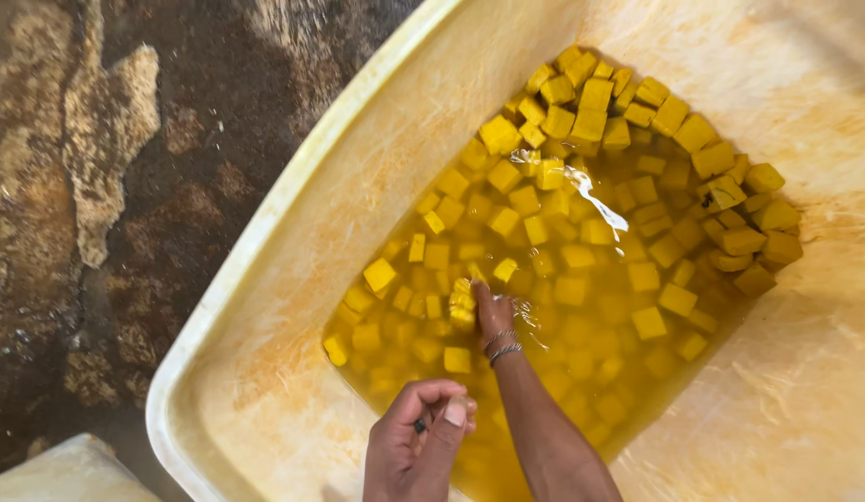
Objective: The person repeatedly scoops yellow cubes from a water-filled tub and arranges them in neat rows in a white tray. The hands work continuously, transferring cubes and aligning them into a grid pattern.
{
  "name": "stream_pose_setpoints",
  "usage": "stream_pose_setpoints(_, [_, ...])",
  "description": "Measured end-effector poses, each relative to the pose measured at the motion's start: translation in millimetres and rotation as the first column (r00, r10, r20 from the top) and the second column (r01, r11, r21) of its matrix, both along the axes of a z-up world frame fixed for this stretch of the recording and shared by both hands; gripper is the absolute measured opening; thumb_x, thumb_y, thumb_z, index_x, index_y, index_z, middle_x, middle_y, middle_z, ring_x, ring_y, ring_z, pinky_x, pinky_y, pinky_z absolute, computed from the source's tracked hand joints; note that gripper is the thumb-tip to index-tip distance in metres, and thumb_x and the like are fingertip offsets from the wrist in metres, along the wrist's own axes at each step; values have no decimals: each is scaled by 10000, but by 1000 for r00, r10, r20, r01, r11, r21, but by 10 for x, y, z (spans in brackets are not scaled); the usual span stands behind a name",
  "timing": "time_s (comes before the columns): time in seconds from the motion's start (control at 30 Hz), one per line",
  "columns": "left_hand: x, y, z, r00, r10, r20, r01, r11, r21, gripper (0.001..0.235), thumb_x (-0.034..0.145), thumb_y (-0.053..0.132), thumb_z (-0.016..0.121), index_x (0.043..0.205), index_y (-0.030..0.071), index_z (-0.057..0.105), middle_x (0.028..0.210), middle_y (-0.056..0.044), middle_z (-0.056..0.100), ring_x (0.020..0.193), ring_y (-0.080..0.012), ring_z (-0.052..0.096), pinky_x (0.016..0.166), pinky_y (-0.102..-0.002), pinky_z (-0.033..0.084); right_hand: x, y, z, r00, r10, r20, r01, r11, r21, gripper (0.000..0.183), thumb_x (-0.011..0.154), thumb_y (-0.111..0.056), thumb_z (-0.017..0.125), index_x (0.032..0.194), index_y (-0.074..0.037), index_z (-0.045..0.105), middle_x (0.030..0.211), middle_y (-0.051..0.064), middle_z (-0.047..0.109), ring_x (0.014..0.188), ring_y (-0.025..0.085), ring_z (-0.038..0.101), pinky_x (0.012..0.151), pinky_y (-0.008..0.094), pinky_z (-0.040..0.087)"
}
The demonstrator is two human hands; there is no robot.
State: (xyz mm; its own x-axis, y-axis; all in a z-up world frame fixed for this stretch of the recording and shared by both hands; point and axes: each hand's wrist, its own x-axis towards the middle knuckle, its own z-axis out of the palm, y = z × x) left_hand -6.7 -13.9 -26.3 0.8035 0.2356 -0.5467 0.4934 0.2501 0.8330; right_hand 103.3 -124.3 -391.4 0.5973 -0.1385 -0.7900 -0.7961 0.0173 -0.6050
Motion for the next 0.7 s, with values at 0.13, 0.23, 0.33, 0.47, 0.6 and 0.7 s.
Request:
stream_pose_setpoints(0.13, [-38,120,51,997,59,46,-58,998,-22,222,942,167,656,1062,-14,706,947,-113,745,846,-161,690,831,-329,576,-57,249,253,956,-252,-147,284,922,265,623,821,-430,715,1219,39,616,1109,134,669,967,266,647,803,467,547])
stream_pose_setpoints(0.23, [-144,159,27,990,124,64,-122,992,-30,219,951,165,658,1058,-20,706,916,-121,749,833,-165,692,824,-331,575,-73,394,397,953,-239,-187,285,916,282,736,862,-496,688,1336,51,551,1209,182,610,1024,319,613,851,534,513])
stream_pose_setpoints(0.33, [-185,155,-11,985,160,64,-157,986,-53,211,943,161,667,1046,-20,699,895,-119,752,812,-163,699,801,-337,591,-20,546,358,943,-262,-203,263,965,-23,817,908,-543,645,1457,26,440,1371,183,551,1146,313,592,958,574,488])
stream_pose_setpoints(0.47, [-195,205,-51,992,75,105,-71,997,-44,204,951,174,661,1042,-6,694,891,-112,761,789,-149,708,800,-323,607,126,675,53,932,-116,343,261,872,-414,768,991,-438,709,1446,98,400,1402,301,537,1215,419,596,1034,504,481])
stream_pose_setpoints(0.6, [-306,155,-38,978,110,175,-96,992,-86,191,974,158,666,1034,-20,699,901,-121,752,814,-153,691,810,-322,587,21,474,-257,960,-26,278,156,875,-458,670,927,-384,648,1488,-71,456,1280,245,655,1114,396,653,971,481,494])
stream_pose_setpoints(0.7, [-232,175,-6,973,127,192,-106,988,-115,186,972,152,663,1033,-22,688,915,-116,741,814,-158,684,810,-326,586,131,445,-332,974,106,199,18,842,-539,432,1044,-402,664,1302,-55,661,1220,193,750,1085,377,710,968,444,546])
